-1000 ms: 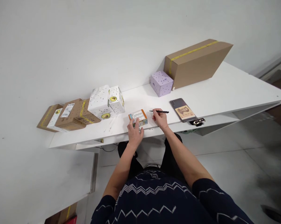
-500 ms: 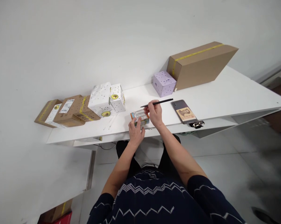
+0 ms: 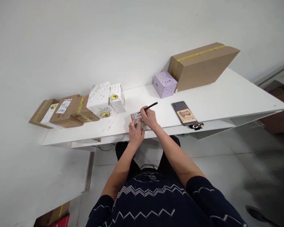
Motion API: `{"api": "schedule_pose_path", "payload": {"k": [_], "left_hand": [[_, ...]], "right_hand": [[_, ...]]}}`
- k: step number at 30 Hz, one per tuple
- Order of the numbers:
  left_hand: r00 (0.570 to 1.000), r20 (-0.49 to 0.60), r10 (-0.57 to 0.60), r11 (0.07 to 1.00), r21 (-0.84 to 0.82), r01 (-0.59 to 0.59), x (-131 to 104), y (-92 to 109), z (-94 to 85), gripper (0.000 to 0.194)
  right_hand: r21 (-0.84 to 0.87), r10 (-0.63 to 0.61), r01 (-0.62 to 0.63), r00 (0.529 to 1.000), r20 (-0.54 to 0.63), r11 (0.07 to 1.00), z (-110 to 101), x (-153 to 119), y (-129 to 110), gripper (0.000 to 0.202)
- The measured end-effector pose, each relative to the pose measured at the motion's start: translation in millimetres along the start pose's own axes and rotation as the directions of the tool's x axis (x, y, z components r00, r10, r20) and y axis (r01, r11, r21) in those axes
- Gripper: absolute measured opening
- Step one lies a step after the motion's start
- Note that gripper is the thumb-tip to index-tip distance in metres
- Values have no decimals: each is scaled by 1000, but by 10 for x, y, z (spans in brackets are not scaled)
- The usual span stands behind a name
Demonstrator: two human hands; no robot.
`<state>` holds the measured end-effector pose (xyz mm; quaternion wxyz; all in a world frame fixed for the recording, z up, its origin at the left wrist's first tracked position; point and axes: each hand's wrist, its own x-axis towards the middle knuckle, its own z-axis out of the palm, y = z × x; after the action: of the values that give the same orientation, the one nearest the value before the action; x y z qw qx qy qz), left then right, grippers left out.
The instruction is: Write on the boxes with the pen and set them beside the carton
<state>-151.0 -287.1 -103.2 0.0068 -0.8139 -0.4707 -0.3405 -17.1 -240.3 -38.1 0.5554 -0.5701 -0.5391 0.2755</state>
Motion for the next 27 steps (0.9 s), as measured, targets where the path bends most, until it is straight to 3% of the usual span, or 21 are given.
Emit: {"api": "schedule_pose_path", "payload": {"k": [27], "left_hand": [[1000,-12,4,1000,-4,-4,3,-19,16,59]], "right_hand": [[-58,-64,66,997,32,996,17,16,12,34]]}}
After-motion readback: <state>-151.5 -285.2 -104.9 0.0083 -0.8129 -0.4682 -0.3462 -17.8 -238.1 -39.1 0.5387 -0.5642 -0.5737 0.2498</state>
